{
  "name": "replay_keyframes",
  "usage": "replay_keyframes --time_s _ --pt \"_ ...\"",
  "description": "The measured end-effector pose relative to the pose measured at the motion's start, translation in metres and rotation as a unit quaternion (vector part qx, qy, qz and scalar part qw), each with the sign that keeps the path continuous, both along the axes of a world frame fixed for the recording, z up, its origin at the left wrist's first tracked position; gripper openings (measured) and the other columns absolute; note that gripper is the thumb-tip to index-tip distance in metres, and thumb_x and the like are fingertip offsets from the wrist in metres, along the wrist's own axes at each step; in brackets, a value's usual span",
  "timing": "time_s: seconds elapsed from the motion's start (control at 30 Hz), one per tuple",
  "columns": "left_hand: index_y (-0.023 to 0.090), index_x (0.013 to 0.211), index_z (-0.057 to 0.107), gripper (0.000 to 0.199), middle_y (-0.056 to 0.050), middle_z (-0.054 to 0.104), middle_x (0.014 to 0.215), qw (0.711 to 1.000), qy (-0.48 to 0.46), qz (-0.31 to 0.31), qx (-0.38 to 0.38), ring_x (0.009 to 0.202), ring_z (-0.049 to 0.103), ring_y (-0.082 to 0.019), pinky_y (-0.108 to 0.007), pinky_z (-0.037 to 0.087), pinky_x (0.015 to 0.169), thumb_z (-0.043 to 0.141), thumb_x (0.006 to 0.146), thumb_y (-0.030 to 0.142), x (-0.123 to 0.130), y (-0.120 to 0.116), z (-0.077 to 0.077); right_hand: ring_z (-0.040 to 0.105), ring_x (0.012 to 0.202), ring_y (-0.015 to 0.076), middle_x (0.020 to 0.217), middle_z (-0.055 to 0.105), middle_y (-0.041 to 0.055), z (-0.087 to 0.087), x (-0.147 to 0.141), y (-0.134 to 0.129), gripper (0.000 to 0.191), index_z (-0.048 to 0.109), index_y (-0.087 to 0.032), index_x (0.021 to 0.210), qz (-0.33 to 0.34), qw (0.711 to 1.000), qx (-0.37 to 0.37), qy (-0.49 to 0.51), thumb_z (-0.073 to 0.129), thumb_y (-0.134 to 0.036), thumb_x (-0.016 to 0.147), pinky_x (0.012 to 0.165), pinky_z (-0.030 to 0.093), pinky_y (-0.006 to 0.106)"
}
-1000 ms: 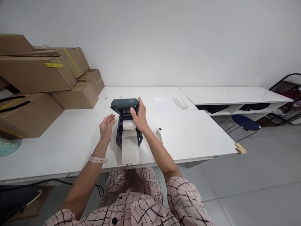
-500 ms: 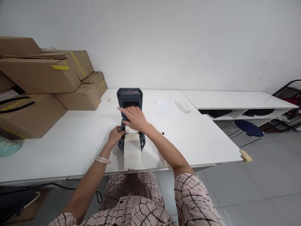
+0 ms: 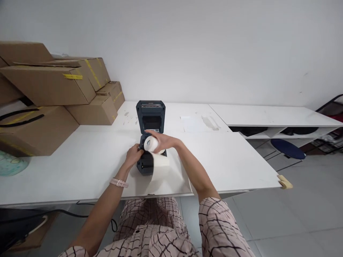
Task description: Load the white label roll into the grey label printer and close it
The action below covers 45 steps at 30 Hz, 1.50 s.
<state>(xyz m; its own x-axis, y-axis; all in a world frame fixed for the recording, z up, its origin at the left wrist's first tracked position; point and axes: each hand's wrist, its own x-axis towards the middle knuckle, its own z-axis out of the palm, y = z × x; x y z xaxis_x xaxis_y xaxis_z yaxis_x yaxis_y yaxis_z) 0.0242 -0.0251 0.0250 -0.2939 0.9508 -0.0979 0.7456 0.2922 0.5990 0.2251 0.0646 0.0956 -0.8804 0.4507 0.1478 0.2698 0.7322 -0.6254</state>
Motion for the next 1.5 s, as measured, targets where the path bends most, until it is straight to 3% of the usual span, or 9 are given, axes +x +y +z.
replay_keyframes --time_s 0.17,0.5,0.73,0.87,0.93,1.03,1.2,1.37,1.5 --pt "0.018 0.117 0.061 0.04 -0.011 0.071 0.104 1.0 -0.016 0.012 0.007 0.098 0.065 -0.028 -0.032 0.043 0.075 0.049 0.08 0.026 0.001 0.0 -0.001 0.053 0.128 0.028 0.147 0.048 0.0101 0.012 0.075 0.004 0.095 0.031 -0.023 0.152 -0.099 0.986 -0.046 0.126 0.077 -0.034 0.069 0.102 0.048 0.04" --pt "0.018 0.118 0.062 0.043 -0.009 0.071 0.096 1.0 -0.023 0.012 0.014 0.09 0.065 -0.026 -0.031 0.043 0.072 0.049 0.078 0.027 0.0 0.002 -0.005 0.062 0.109 0.0252 0.13 0.061 0.0162 -0.08 0.091 0.034 0.089 0.04 -0.014 0.144 -0.288 0.935 -0.154 0.138 0.072 -0.019 0.061 0.094 0.051 0.043" --pt "0.017 0.119 0.062 0.045 -0.009 0.071 0.095 0.999 -0.033 0.016 0.02 0.088 0.064 -0.025 -0.03 0.042 0.069 0.049 0.077 0.028 0.0 0.004 -0.01 0.054 0.129 0.0247 0.146 0.051 0.013 -0.089 0.155 -0.011 0.076 0.045 -0.027 0.143 -0.274 0.898 -0.253 0.232 0.068 -0.025 0.07 0.101 0.047 0.045" --pt "0.017 0.118 0.062 0.045 -0.009 0.072 0.096 0.999 -0.042 0.015 0.025 0.087 0.064 -0.025 -0.03 0.042 0.069 0.049 0.077 0.027 0.0 0.003 -0.01 0.066 0.105 0.0253 0.122 0.068 0.0114 -0.1 0.172 -0.05 0.054 0.065 -0.021 0.121 -0.258 0.908 -0.287 0.162 0.072 -0.026 0.068 0.083 0.054 0.039" --pt "0.017 0.119 0.062 0.045 -0.01 0.071 0.097 0.999 -0.041 0.02 0.023 0.088 0.064 -0.025 -0.03 0.042 0.069 0.049 0.077 0.028 0.0 0.003 -0.009 0.067 0.088 0.022 0.106 0.072 0.0101 -0.094 0.165 -0.062 0.045 0.068 -0.017 0.112 -0.241 0.911 -0.305 0.139 0.073 -0.03 0.07 0.073 0.054 0.033" --pt "0.016 0.119 0.062 0.045 -0.01 0.071 0.095 0.999 -0.039 0.019 0.018 0.086 0.064 -0.025 -0.03 0.042 0.069 0.05 0.077 0.028 0.001 0.003 -0.009 0.066 0.084 0.02 0.104 0.071 0.0094 -0.057 0.145 -0.067 0.042 0.066 -0.017 0.113 -0.147 0.932 -0.292 0.153 0.071 -0.037 0.076 0.072 0.052 0.031" --pt "0.016 0.117 0.063 0.043 -0.009 0.071 0.093 0.997 -0.063 0.015 0.035 0.083 0.064 -0.023 -0.029 0.042 0.067 0.052 0.076 0.027 0.0 0.003 -0.013 0.06 0.112 0.0244 0.128 0.063 0.0081 0.015 0.063 -0.043 0.04 0.058 -0.023 0.126 -0.026 0.996 -0.062 0.06 0.06 -0.036 0.088 0.093 0.049 0.037" --pt "0.015 0.112 0.063 0.041 -0.005 0.067 0.081 0.987 -0.144 0.038 0.054 0.075 0.062 -0.019 -0.027 0.041 0.065 0.056 0.073 0.024 -0.001 0.002 -0.017 0.064 0.11 0.0359 0.117 0.069 0.0182 0.004 -0.039 -0.014 0.043 0.062 -0.013 0.122 -0.101 0.95 0.127 -0.265 0.067 -0.013 0.079 0.094 0.048 0.048" --pt "0.013 0.107 0.063 0.039 -0.002 0.063 0.075 0.969 -0.226 0.06 0.081 0.073 0.06 -0.018 -0.026 0.042 0.065 0.06 0.069 0.021 0.0 0.001 -0.019 0.066 0.106 0.0348 0.114 0.071 0.0153 -0.016 -0.056 -0.018 0.041 0.067 -0.016 0.117 -0.09 0.949 0.13 -0.271 0.072 -0.015 0.077 0.091 0.051 0.044"
